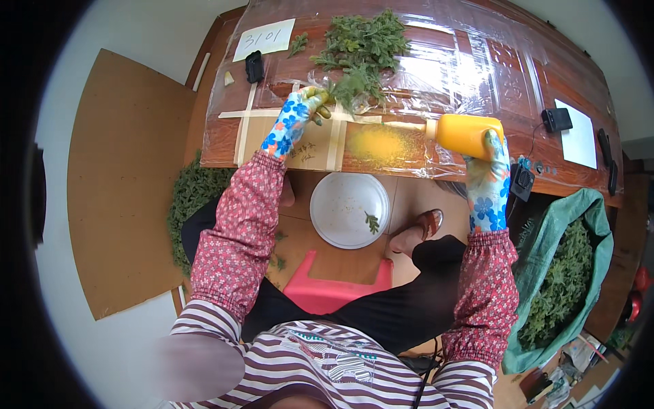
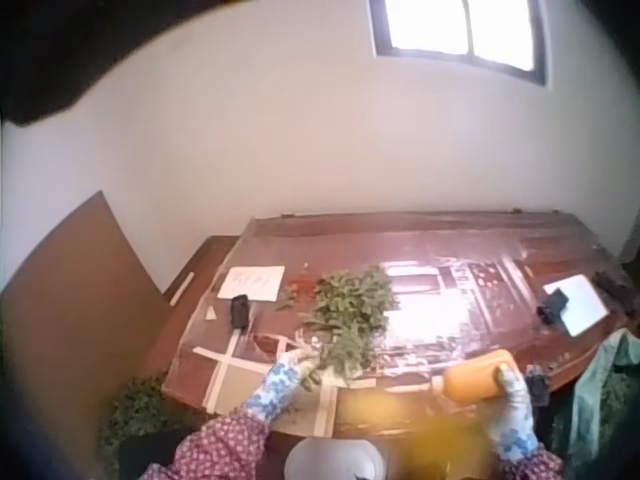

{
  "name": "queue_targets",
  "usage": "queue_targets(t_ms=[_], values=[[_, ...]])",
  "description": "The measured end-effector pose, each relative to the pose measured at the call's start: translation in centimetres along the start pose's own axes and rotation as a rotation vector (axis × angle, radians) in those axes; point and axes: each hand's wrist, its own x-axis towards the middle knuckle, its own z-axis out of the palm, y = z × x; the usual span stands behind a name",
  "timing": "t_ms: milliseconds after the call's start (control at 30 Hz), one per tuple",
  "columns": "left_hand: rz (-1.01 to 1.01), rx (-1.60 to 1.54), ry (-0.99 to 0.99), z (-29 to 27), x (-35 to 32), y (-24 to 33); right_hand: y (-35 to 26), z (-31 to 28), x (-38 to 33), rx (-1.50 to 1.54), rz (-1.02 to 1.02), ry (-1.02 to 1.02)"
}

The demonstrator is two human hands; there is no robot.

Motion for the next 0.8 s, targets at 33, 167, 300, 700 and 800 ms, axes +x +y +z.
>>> queue_targets(t_ms=[33,167,300,700,800], values=[[0.081,0.238,0.056,-0.3,0.0,-0.1,0.1,0.2,-0.1,-0.002,0.007,0.018],[0.048,0.229,0.185,-1.3,0.8,0.6,0.1,0.3,-0.5,0.002,0.013,0.032],[0.052,-0.062,0.052,-1.9,1.0,-0.1,0.2,0.0,-0.5,0.012,0.008,0.06],[0.592,1.458,0.233,4.3,-0.8,-3.1,1.0,0.5,-0.2,-0.028,-0.025,-0.008],[0.542,1.373,0.265,5.9,1.0,-4.6,0.6,-0.8,-0.2,-0.032,-0.053,0.044]])
